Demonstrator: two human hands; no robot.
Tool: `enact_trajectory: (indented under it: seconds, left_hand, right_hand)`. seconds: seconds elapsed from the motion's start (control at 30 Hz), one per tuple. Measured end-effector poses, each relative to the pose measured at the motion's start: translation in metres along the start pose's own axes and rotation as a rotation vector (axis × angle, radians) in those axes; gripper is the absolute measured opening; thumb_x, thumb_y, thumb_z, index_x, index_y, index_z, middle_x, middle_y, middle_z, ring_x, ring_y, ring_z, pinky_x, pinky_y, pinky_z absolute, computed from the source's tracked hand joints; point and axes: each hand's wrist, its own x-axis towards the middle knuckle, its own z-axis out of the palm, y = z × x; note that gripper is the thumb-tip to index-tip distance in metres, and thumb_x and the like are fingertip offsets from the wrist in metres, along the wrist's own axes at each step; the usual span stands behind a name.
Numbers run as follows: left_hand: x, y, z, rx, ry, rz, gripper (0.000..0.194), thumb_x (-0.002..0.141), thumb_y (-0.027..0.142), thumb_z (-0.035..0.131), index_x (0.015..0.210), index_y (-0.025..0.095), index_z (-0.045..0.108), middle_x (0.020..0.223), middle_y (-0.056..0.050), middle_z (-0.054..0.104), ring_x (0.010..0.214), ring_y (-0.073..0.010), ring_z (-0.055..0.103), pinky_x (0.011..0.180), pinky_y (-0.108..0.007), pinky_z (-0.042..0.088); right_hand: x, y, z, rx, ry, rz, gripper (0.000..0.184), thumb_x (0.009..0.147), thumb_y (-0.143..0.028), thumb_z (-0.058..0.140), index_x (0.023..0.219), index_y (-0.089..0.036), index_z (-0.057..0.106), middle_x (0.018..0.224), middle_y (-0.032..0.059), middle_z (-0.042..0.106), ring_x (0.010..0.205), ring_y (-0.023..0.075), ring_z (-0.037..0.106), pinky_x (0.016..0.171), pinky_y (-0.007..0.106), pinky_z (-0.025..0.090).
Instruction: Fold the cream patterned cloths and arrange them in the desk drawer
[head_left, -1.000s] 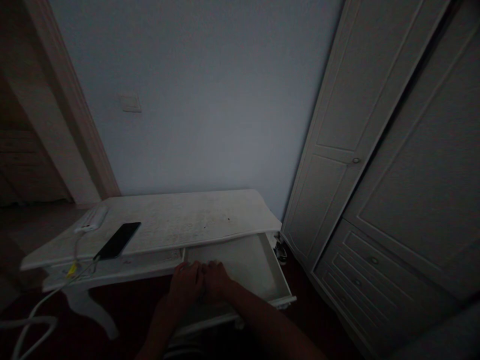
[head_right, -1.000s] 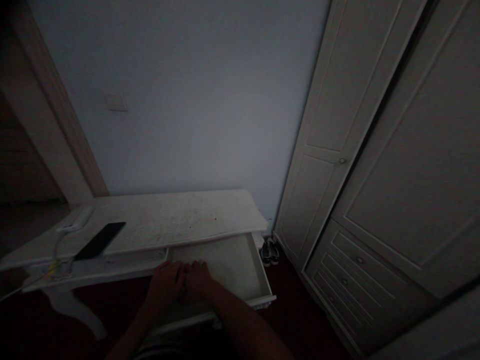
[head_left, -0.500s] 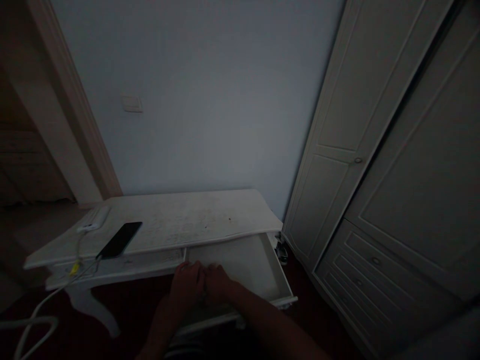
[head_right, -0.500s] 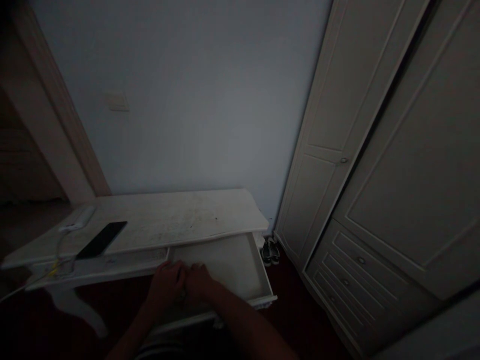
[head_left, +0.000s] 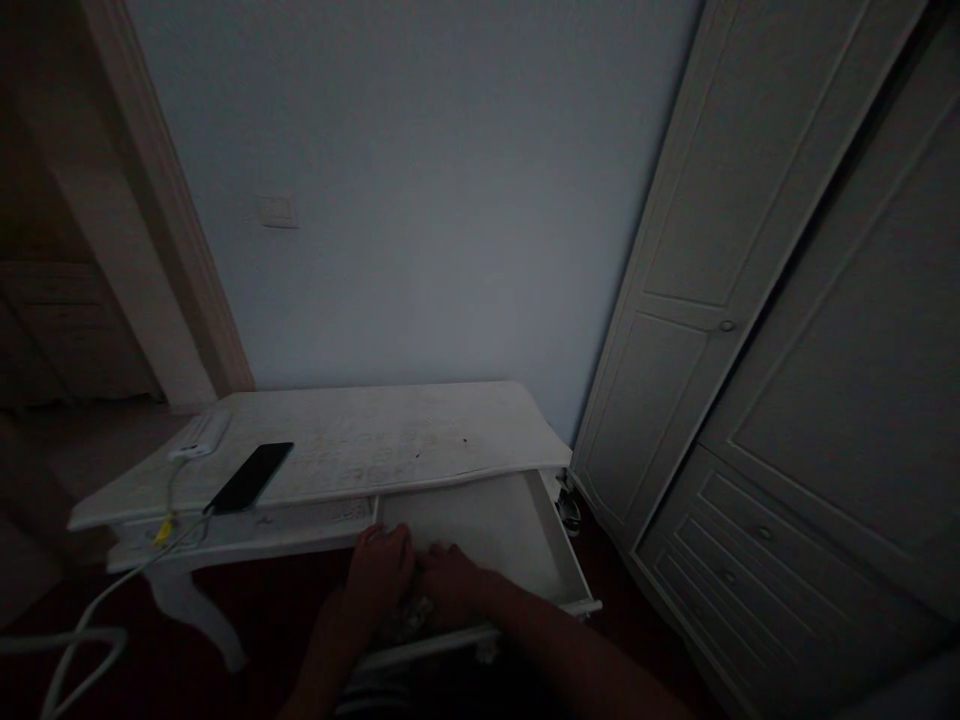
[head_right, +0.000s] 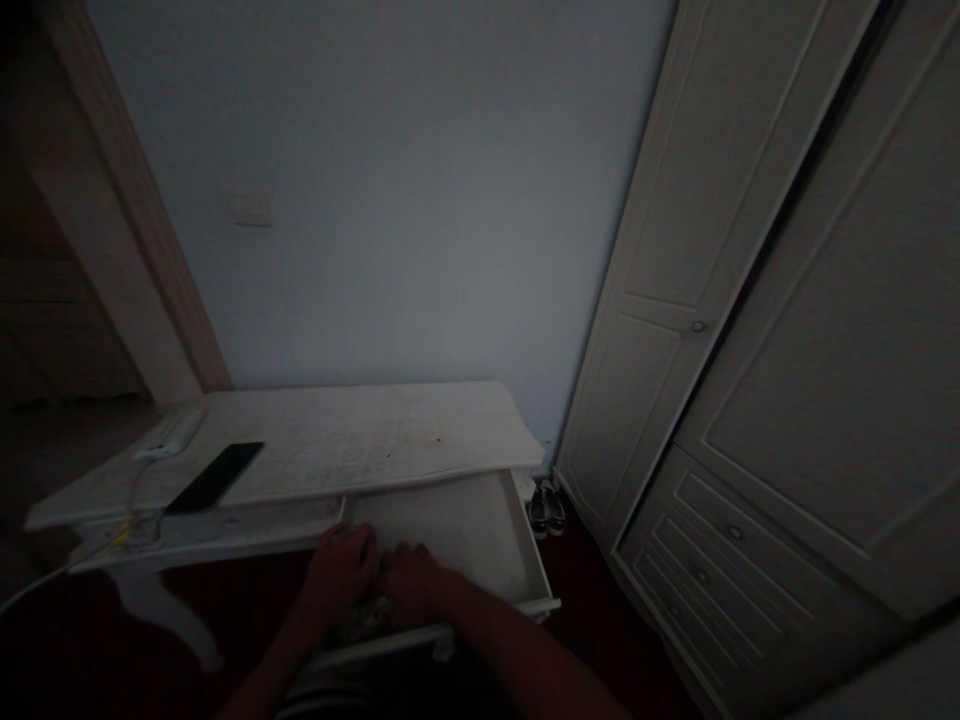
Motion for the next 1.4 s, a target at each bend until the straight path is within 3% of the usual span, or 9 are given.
enact_trajectory:
  seconds: [0.27, 0.53, 1.0, 1.4]
  left_hand:
    - [0.0, 0.0, 0.005, 0.032, 0.045, 0.013, 0.027, 0.098, 0.015, 0.045, 0.084, 0.024, 0.066, 0.075, -0.003, 0.075, 0.079, -0.0235, 0.074, 0.101, -0.043, 0.044]
    - [0.0, -0.003, 0.009, 0.013, 0.088, 0.014, 0.026, 0.099, 0.016, 0.045, 0.089, 0.024, 0.068, 0.078, -0.003, 0.077, 0.082, -0.0229, 0.076, 0.104, -0.043, 0.045]
    - [0.0, -0.004, 0.01, -0.003, 0.089, 0.01, 0.026, 0.099, 0.017, 0.045, 0.087, 0.025, 0.067, 0.074, -0.002, 0.077, 0.076, -0.022, 0.076, 0.103, -0.042, 0.045]
    - [-0.001, -0.004, 0.011, 0.01, 0.072, 0.017, 0.028, 0.101, 0.019, 0.042, 0.089, 0.025, 0.067, 0.079, -0.003, 0.079, 0.08, -0.0218, 0.077, 0.105, -0.043, 0.046]
  right_hand:
    - [-0.012, 0.002, -0.012, 0.002, -0.028, -0.002, 0.049, 0.087, -0.053, 0.074, 0.132, -0.035, 0.07, 0.128, 0.0112, 0.066, 0.118, 0.0372, 0.062, 0.095, 0.054, 0.053]
    - [-0.028, 0.002, -0.026, 0.006, -0.036, 0.013, 0.046, 0.089, -0.046, 0.073, 0.134, -0.037, 0.069, 0.127, 0.0094, 0.065, 0.117, 0.037, 0.062, 0.097, 0.054, 0.051]
    - [-0.041, 0.016, -0.022, 0.01, -0.051, 0.036, 0.056, 0.083, -0.039, 0.078, 0.138, -0.042, 0.067, 0.128, 0.0073, 0.063, 0.119, 0.0347, 0.06, 0.097, 0.051, 0.05]
    - [-0.058, 0.026, -0.027, 0.04, -0.05, 0.092, 0.057, 0.081, -0.042, 0.08, 0.137, -0.043, 0.067, 0.13, 0.0067, 0.063, 0.119, 0.0346, 0.061, 0.098, 0.05, 0.049]
